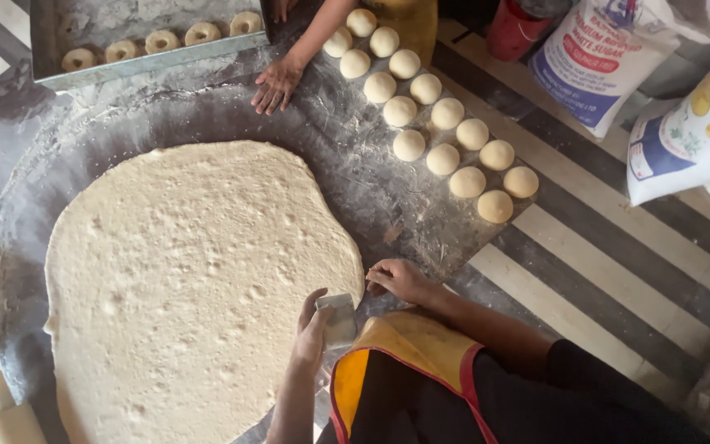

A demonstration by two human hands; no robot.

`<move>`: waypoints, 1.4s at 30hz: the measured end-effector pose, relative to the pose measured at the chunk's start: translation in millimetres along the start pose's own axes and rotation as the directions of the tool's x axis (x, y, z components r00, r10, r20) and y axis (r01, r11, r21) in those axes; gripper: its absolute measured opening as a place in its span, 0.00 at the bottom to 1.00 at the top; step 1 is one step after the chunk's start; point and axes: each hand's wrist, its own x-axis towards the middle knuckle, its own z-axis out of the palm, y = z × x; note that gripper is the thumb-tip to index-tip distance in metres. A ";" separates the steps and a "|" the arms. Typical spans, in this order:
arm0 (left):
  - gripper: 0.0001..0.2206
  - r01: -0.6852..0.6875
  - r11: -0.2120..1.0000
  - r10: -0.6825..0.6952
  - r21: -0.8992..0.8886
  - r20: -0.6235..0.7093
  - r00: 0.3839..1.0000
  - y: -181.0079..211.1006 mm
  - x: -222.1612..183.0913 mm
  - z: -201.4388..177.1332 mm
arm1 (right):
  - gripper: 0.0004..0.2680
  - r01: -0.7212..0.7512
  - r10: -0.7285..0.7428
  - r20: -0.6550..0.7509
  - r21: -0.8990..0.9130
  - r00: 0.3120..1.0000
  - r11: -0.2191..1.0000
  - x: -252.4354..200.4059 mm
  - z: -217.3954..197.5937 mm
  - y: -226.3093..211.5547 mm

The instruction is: Rolling out dough with a rolling pin and cutting out doughnut shapes using a metal cutter.

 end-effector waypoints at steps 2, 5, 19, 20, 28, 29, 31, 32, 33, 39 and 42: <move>0.27 -0.012 1.000 0.012 0.025 -0.005 1.000 -10.5 3.9 -4.5 | 0.09 0.023 -0.023 0.014 0.043 1.000 0.999 8.2 -3.9 11.5; 0.27 0.036 0.998 -0.036 0.041 -0.004 0.999 -11.4 2.2 -4.6 | 0.09 0.045 -0.046 0.002 0.105 0.999 0.993 15.9 -10.5 15.8; 0.25 -0.142 0.979 0.165 0.147 -0.159 0.973 -7.7 60.8 18.8 | 0.06 0.259 -0.263 -0.033 -0.082 0.964 0.962 56.2 -82.5 -7.6; 0.27 -0.183 0.955 0.228 0.232 -0.188 0.955 8.0 68.7 21.1 | 0.06 0.274 -0.282 -0.015 -0.189 0.959 0.943 67.3 -88.4 -9.1; 0.35 0.076 0.483 0.450 0.872 -0.322 0.833 153.4 156.1 27.0 | 0.05 0.407 -0.478 0.038 -0.588 0.877 0.699 188.7 -100.5 -67.1; 0.33 0.092 0.393 0.483 0.915 -0.291 0.826 169.8 168.9 30.6 | 0.04 0.431 -0.512 0.073 -0.647 0.856 0.629 205.2 -96.2 -78.8; 0.32 0.120 0.297 0.500 0.947 -0.261 0.825 195.5 194.2 35.3 | 0.03 0.449 -0.532 0.111 -0.693 0.839 0.564 235.4 -88.1 -93.4; 0.31 0.071 0.193 0.562 0.979 -0.170 0.810 204.6 207.3 36.3 | 0.04 0.477 -0.574 0.158 -0.747 0.804 0.462 249.5 -84.4 -95.9; 0.30 0.026 0.083 0.607 0.996 -0.071 0.792 212.7 220.7 36.3 | 0.04 0.496 -0.605 0.208 -0.791 0.769 0.359 263.0 -79.6 -96.8; 0.25 -0.053 -0.274 0.571 0.960 0.207 0.795 206.5 294.3 28.4 | 0.12 0.484 -0.636 0.228 -0.835 0.737 0.262 279.5 -68.9 -122.2; 0.22 -0.118 -0.226 0.430 0.967 0.207 0.879 216.1 286.9 29.2 | 0.11 0.519 -0.659 0.256 -0.821 0.707 0.238 271.6 -66.6 -127.0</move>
